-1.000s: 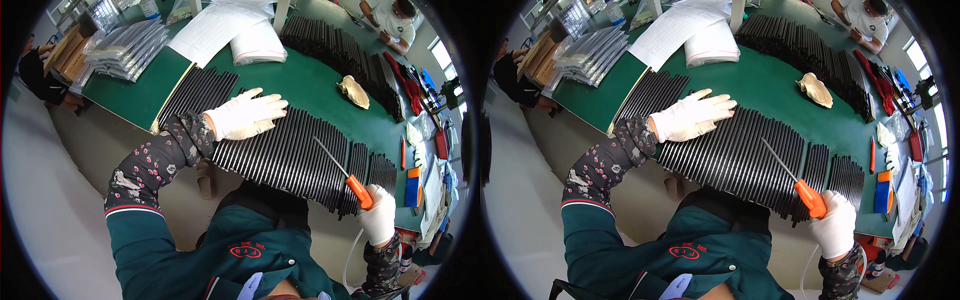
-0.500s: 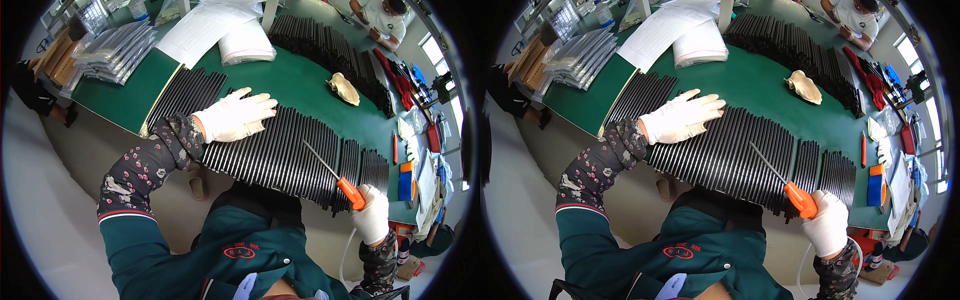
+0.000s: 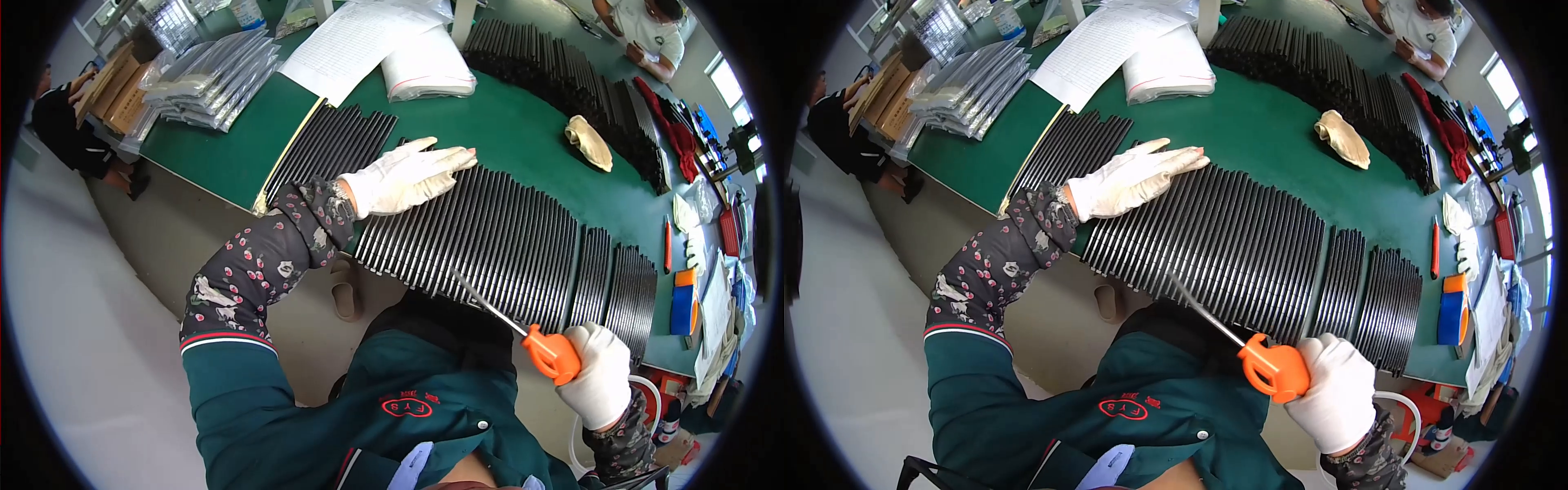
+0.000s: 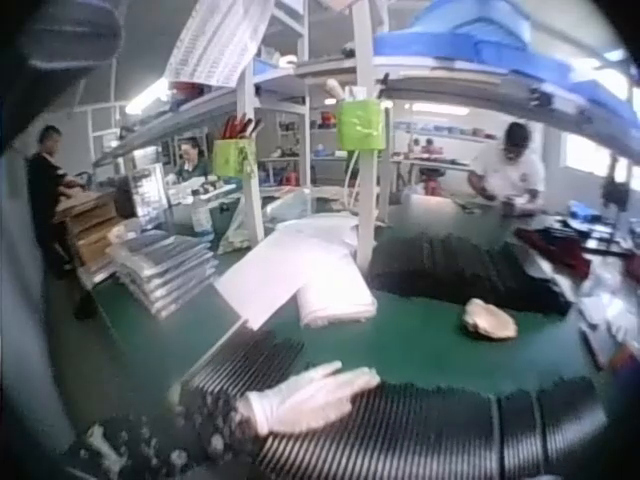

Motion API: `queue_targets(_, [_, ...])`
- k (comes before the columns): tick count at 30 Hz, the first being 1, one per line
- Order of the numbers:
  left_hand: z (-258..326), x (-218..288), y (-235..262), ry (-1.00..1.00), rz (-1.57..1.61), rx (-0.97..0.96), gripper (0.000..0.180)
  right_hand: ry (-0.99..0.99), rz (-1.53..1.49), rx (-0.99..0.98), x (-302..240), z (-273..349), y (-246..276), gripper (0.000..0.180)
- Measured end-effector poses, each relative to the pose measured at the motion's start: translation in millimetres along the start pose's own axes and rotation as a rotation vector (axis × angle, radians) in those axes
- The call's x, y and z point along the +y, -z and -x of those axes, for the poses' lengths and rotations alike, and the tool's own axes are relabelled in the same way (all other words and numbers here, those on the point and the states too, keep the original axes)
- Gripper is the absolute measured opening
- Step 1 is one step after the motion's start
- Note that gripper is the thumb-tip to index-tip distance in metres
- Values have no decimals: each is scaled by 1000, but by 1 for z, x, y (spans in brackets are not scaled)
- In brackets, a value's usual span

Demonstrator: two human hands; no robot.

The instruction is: Wiping metal rods with a cloth and using an air gun to clean them at a manufacturing workbench.

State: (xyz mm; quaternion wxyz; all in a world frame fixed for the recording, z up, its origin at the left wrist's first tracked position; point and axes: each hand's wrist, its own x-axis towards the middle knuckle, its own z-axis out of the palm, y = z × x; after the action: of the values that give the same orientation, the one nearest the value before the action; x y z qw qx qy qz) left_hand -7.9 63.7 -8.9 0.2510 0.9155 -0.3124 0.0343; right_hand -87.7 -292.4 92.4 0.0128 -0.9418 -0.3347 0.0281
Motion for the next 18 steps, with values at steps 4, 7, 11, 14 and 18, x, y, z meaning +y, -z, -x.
queue_targets(4, [0,3,1,25,-77,-29,61,-81,-37,38,14,5,-5,21])
queue_targets(7, [1,12,6,12,-126,-39,58,-161,-38,38,29,21,-7,21])
queue_targets(11, [-3,25,12,-5,-232,-101,54,-275,-8,26,40,44,-12,24])
queue_targets(14, [-4,30,12,5,-320,-141,62,-291,-110,42,40,54,-12,27])
queue_targets(18, [-10,37,17,30,-428,-240,64,-361,-123,93,56,70,-17,28])
